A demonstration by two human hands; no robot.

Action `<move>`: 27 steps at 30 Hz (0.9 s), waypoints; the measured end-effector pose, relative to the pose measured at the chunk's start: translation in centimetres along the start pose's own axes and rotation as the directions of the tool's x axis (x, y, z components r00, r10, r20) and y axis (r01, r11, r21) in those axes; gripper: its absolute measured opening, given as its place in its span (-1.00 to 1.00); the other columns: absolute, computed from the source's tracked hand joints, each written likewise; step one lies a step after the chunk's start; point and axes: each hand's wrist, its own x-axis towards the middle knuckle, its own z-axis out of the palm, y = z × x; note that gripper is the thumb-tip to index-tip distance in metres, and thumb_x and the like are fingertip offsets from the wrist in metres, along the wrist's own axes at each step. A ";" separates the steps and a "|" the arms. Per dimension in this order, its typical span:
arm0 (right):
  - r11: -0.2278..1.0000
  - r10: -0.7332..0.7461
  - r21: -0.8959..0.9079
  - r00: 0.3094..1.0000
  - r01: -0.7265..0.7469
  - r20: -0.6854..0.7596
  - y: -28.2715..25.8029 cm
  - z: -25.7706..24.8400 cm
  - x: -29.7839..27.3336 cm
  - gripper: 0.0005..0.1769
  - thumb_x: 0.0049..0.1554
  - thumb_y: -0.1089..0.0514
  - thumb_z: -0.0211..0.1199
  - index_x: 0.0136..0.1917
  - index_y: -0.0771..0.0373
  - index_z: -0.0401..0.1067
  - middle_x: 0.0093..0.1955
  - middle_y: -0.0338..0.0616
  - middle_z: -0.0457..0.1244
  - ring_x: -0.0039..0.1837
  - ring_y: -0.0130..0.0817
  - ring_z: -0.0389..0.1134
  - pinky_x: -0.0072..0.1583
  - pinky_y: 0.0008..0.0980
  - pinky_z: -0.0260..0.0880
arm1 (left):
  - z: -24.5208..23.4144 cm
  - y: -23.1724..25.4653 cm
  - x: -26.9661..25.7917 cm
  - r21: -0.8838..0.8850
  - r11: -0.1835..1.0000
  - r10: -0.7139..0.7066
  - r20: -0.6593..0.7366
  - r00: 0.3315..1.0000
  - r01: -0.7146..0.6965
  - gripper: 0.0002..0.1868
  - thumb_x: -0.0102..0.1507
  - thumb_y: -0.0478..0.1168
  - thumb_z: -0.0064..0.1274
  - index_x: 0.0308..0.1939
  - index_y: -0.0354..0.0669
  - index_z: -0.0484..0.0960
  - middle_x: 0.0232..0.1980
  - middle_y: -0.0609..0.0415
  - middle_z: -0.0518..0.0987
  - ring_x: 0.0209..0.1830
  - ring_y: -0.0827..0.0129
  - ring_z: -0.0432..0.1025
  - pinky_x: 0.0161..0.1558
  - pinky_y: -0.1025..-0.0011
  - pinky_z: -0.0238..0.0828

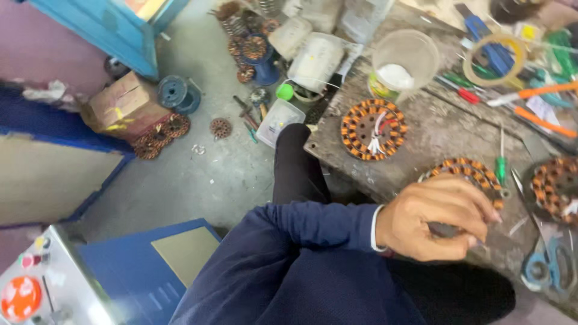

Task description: The person winds copper wire into the slots of a motor stator, twists and secures wire ends, and applies insulating tape to connections. They handle multiple stators and use tools like scissors and tape.

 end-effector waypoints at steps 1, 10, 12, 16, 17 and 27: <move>1.000 -0.015 -0.005 1.000 0.015 0.003 0.5 0.3 1.4 -0.82 0.28 0.22 0.34 0.01 0.33 0.37 -0.05 0.00 0.30 0.02 -0.06 0.37 0.03 -0.24 0.34 | 0.0 0.0 -0.4 0.019 1.000 -0.004 -0.021 1.000 0.005 -0.88 0.21 -0.37 0.20 -0.18 -0.16 0.66 -0.21 0.14 0.63 0.03 0.25 0.56 0.07 0.35 0.42; 0.992 0.077 -0.101 0.997 -0.078 -0.010 4.4 1.5 3.0 -0.84 0.28 0.26 0.34 0.01 0.36 0.38 -0.05 0.02 0.31 0.00 -0.08 0.38 0.02 -0.25 0.37 | -1.0 0.4 -1.7 0.140 0.990 0.004 0.027 1.000 -0.008 -0.85 0.27 -0.23 0.28 -0.08 0.06 0.73 -0.02 0.27 0.63 0.01 0.37 0.47 0.09 0.40 0.35; 0.987 0.112 -0.110 0.994 -0.113 -0.016 5.4 1.5 2.9 -0.84 0.27 0.27 0.34 0.02 0.36 0.39 -0.05 0.02 0.31 -0.01 -0.08 0.39 0.01 -0.26 0.38 | -1.5 0.9 -1.8 0.222 0.975 0.021 0.024 1.000 -0.025 -0.81 0.22 -0.24 0.28 -0.10 0.06 0.74 0.00 0.22 0.61 -0.04 0.32 0.47 0.04 0.34 0.35; 0.972 0.196 -0.122 0.980 -0.199 -0.035 6.8 1.5 2.8 -0.85 0.27 0.29 0.34 0.02 0.38 0.39 -0.05 0.03 0.31 -0.02 -0.09 0.39 0.01 -0.26 0.40 | -2.0 1.1 -1.6 0.234 0.972 -0.005 0.052 0.999 -0.007 -0.80 0.27 -0.29 0.26 -0.04 0.01 0.73 0.02 0.19 0.59 -0.07 0.31 0.47 -0.02 0.37 0.39; 0.968 0.217 -0.122 0.975 -0.221 -0.039 7.0 1.6 2.9 -0.85 0.27 0.30 0.34 0.02 0.38 0.39 -0.05 0.04 0.31 -0.02 -0.09 0.40 0.01 -0.26 0.40 | -2.0 1.0 -1.7 0.191 0.981 -0.029 0.052 0.998 0.019 -0.82 0.31 -0.29 0.25 -0.01 0.01 0.72 0.02 0.20 0.59 -0.07 0.34 0.47 -0.03 0.41 0.39; 0.959 0.260 -0.102 0.963 -0.266 -0.072 8.1 1.4 1.7 -0.86 0.26 0.34 0.35 0.03 0.41 0.41 -0.05 0.06 0.32 -0.04 -0.11 0.41 -0.01 -0.28 0.44 | -1.3 0.5 -2.2 -0.206 0.953 -0.227 0.005 0.974 0.224 -0.94 0.44 -0.28 0.21 -0.04 -0.16 0.72 -0.03 0.11 0.68 -0.02 0.49 0.55 0.12 0.55 0.53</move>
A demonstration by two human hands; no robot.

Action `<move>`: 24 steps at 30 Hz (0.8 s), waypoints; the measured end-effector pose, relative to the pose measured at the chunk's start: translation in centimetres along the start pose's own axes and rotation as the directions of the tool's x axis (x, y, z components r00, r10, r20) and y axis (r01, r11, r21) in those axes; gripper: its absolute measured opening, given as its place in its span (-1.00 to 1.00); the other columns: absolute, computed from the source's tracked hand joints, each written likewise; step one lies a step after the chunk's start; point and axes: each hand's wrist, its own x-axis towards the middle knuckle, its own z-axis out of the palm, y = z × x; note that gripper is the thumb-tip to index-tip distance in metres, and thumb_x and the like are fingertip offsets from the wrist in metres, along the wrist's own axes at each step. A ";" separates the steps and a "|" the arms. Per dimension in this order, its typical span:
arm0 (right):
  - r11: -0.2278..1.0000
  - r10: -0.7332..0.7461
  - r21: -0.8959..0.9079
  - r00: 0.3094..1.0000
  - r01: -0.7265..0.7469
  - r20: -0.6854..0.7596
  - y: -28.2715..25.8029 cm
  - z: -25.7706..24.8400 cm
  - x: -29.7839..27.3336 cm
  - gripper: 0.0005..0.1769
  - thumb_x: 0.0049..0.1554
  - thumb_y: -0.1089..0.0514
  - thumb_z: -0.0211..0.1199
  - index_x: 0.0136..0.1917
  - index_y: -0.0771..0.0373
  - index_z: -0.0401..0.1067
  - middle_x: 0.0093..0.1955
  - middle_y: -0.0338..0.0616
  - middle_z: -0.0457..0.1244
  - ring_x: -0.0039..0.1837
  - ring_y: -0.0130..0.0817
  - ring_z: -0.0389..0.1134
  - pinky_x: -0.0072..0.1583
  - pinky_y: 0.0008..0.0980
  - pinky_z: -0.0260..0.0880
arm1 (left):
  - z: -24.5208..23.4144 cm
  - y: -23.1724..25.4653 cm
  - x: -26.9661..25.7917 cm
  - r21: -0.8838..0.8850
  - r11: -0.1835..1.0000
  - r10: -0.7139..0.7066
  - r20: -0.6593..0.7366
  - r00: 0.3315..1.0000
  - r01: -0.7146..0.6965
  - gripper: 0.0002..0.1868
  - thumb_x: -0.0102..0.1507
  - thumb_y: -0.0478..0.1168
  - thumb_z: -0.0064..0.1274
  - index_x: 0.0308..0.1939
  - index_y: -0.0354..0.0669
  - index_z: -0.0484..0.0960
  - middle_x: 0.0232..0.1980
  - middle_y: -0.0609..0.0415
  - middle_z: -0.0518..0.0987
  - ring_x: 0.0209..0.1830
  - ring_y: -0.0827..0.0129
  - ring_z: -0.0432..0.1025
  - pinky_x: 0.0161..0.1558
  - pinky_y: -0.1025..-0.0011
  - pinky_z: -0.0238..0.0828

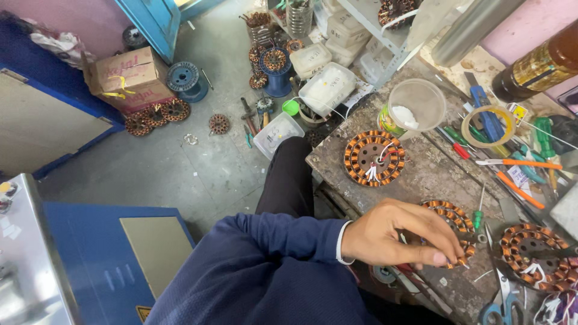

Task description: The person winds copper wire into the slots of a motor stator, twists and secures wire ends, and applies insulating tape to connections. They handle multiple stators and use tools like scissors and tape.

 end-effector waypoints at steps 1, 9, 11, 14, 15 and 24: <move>1.000 -0.002 0.007 1.000 0.002 -0.006 0.0 0.0 0.0 -0.86 0.26 0.35 0.35 0.03 0.41 0.41 -0.05 0.06 0.32 -0.05 -0.11 0.41 -0.01 -0.28 0.44 | 0.0 0.0 0.0 -0.058 0.998 -0.002 0.012 1.000 0.002 -0.93 0.45 -0.27 0.21 -0.03 -0.18 0.72 -0.01 0.10 0.68 0.02 0.49 0.57 0.16 0.55 0.52; 0.999 -0.015 0.048 0.999 0.017 -0.051 -1.1 -0.3 -0.8 -0.86 0.25 0.38 0.35 0.04 0.43 0.42 -0.05 0.08 0.33 -0.07 -0.13 0.42 -0.02 -0.29 0.47 | 0.2 -0.4 -1.3 -0.067 0.995 -0.072 0.023 0.997 0.074 -0.92 0.41 -0.31 0.21 -0.08 -0.26 0.72 -0.10 0.05 0.71 -0.07 0.50 0.59 0.07 0.54 0.51; 0.998 -0.018 0.063 0.997 0.023 -0.076 -1.6 -0.4 -1.1 -0.86 0.25 0.39 0.35 0.04 0.44 0.42 -0.05 0.09 0.33 -0.07 -0.13 0.43 -0.03 -0.30 0.48 | 0.2 -0.7 -1.4 -0.064 0.995 -0.075 0.024 0.997 0.076 -0.93 0.37 -0.32 0.20 -0.11 -0.28 0.71 -0.13 0.05 0.70 -0.08 0.51 0.58 0.04 0.55 0.50; 0.995 -0.012 0.096 0.993 0.024 -0.118 -2.6 -0.5 -1.6 -0.87 0.25 0.41 0.35 0.04 0.45 0.43 -0.05 0.09 0.34 -0.08 -0.14 0.43 -0.03 -0.30 0.49 | 0.3 -1.0 -1.3 -0.043 0.998 -0.047 0.024 0.999 0.048 -0.93 0.35 -0.33 0.19 -0.15 -0.28 0.70 -0.16 0.06 0.69 -0.11 0.52 0.57 0.01 0.55 0.49; 0.994 -0.006 0.106 0.991 0.021 -0.137 -3.0 -0.6 -1.9 -0.87 0.24 0.41 0.35 0.04 0.45 0.43 -0.05 0.09 0.34 -0.08 -0.14 0.43 -0.03 -0.30 0.49 | 0.4 -1.0 -1.4 -0.038 0.998 -0.045 0.024 0.999 0.046 -0.93 0.34 -0.33 0.20 -0.16 -0.29 0.70 -0.17 0.07 0.68 -0.13 0.52 0.57 -0.01 0.55 0.48; 0.954 0.077 0.294 0.897 0.061 -0.435 -6.7 -3.2 -9.2 -0.86 0.24 0.46 0.36 0.05 0.48 0.44 -0.05 0.12 0.35 -0.11 -0.16 0.45 -0.05 -0.32 0.53 | 2.7 -0.5 0.7 -0.039 0.993 -0.115 -0.040 0.993 0.114 -0.92 0.38 -0.33 0.20 -0.09 -0.30 0.71 -0.24 0.04 0.68 -0.33 0.56 0.53 -0.25 0.60 0.44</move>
